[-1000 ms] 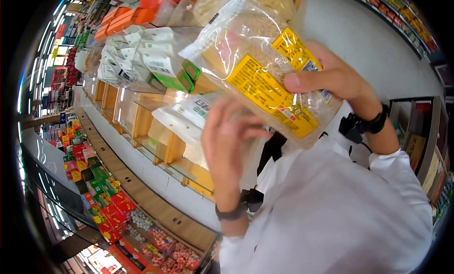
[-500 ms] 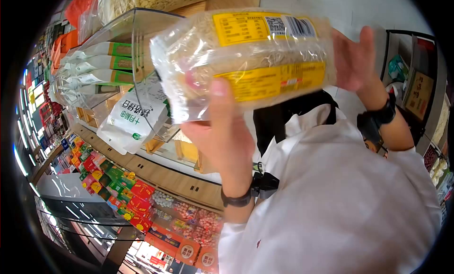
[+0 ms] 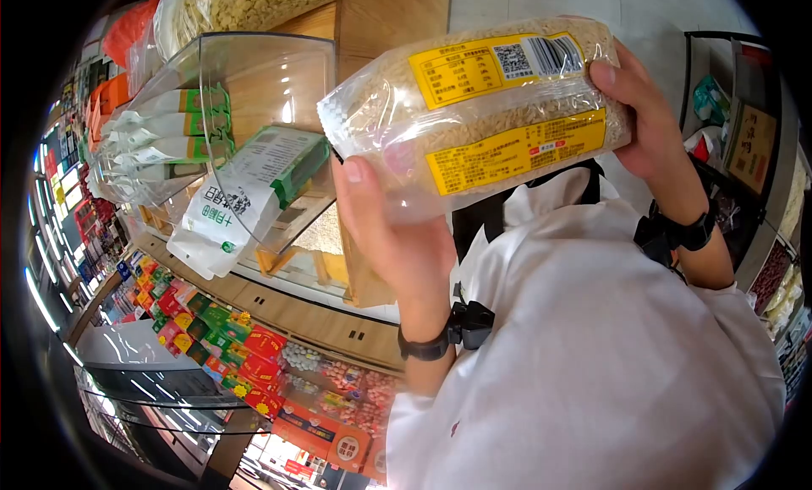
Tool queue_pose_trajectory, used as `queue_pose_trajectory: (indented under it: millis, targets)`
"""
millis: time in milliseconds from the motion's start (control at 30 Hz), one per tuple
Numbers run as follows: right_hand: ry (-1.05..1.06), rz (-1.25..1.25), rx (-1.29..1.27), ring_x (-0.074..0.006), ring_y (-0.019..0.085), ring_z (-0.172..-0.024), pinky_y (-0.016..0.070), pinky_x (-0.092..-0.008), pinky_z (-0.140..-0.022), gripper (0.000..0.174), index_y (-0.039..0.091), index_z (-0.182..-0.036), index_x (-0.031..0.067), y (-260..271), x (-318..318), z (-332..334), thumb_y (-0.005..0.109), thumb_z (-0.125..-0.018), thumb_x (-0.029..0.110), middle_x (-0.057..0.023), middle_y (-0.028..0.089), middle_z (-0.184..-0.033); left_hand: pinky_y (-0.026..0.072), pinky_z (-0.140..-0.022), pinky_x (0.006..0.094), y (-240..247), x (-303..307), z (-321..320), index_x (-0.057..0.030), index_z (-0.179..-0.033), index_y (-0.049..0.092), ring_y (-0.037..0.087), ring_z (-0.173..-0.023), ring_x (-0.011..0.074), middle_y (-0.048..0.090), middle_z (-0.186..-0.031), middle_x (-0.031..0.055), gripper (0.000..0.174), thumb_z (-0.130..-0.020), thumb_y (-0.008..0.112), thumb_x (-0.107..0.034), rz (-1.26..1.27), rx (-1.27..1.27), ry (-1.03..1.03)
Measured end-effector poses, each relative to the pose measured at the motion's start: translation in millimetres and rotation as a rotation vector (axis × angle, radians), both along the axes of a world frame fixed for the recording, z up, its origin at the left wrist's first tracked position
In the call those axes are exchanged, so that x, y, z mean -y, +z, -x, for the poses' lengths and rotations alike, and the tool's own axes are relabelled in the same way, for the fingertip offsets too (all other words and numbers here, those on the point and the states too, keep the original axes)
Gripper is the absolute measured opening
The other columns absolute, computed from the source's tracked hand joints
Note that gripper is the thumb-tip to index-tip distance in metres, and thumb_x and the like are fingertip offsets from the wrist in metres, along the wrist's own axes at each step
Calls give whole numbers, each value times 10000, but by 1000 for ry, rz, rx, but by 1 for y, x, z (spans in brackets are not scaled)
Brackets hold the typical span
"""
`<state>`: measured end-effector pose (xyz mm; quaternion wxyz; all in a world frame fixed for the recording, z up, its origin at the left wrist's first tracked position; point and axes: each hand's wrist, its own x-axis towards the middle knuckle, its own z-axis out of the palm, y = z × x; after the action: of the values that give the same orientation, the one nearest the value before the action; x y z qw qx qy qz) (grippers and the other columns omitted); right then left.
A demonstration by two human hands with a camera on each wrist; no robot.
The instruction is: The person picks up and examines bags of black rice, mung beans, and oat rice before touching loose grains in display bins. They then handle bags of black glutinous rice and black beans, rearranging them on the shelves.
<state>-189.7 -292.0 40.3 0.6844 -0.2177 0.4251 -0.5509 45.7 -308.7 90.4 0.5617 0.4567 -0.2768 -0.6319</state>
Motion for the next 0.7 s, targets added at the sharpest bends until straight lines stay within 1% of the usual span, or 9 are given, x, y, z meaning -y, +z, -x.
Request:
queue_pose_trajectory:
  millis: [133,267,333,467,533,567,633,667,700]
  targets:
    - [20,-14,-11,-167,637,-1053,528,-294,-897,570,393,-1363,-20,4,3,-6,607,-917,262,-131,596,-1205,481,-952,407,4,-1,-7,-59,-1348,468,572,-1148,217,576,-1278,83,462,-1000,490,-361,-7,-14,59]
    - [12,-10,-26,-175,641,-1044,529,-294,-894,571,397,-1355,-28,13,8,-11,616,-916,264,-137,600,-1194,487,-945,400,6,-1,-12,-55,-1339,476,576,-1146,205,582,-1275,84,444,-1003,489,-344,21,-35,70]
    - [-54,-29,-79,-180,645,-1033,530,-295,-893,565,402,-1345,-36,11,6,-11,624,-919,262,-140,602,-1182,423,-982,360,11,-2,-10,-17,-1337,432,534,-1139,207,553,-1232,92,481,-980,523,-326,14,-54,73]
    - [4,6,-110,-179,644,-1038,535,-300,-891,553,404,-1342,-36,12,11,-4,621,-926,257,-139,602,-1177,433,-972,370,12,-2,-9,-18,-1352,416,535,-1138,211,552,-1233,92,494,-974,541,-312,-17,-68,132]
    - [24,38,-66,-179,646,-1037,541,-302,-888,529,408,-1337,-37,16,12,-5,610,-934,241,-143,603,-1172,436,-979,387,14,-3,-6,-15,-1367,395,536,-1139,218,550,-1239,90,507,-973,549,-295,-36,-61,179]
    - [29,41,-69,-179,646,-1037,541,-302,-888,529,408,-1337,-37,17,13,-3,610,-934,241,-143,603,-1172,436,-979,387,13,-3,-7,-15,-1367,395,536,-1139,218,550,-1239,90,507,-973,549,-295,-33,-64,184]
    - [43,75,-102,-178,648,-1034,544,-303,-884,514,414,-1328,-43,18,15,-2,605,-938,231,-147,603,-1173,434,-993,401,11,-2,-10,-11,-1377,381,537,-1142,221,546,-1246,89,508,-978,543,-280,45,-118,75]
    - [46,77,-104,-178,648,-1034,544,-303,-884,514,414,-1328,-43,18,15,0,605,-938,231,-147,603,-1173,434,-993,401,11,-3,-7,-11,-1377,381,537,-1142,221,546,-1246,89,508,-978,543,-280,47,-120,79]
    - [51,85,-113,-178,649,-1032,544,-302,-884,508,417,-1325,-44,17,14,1,604,-939,228,-146,603,-1174,439,-987,398,13,-4,-4,-14,-1368,392,539,-1137,217,547,-1241,89,488,-981,538,-273,9,-122,145]
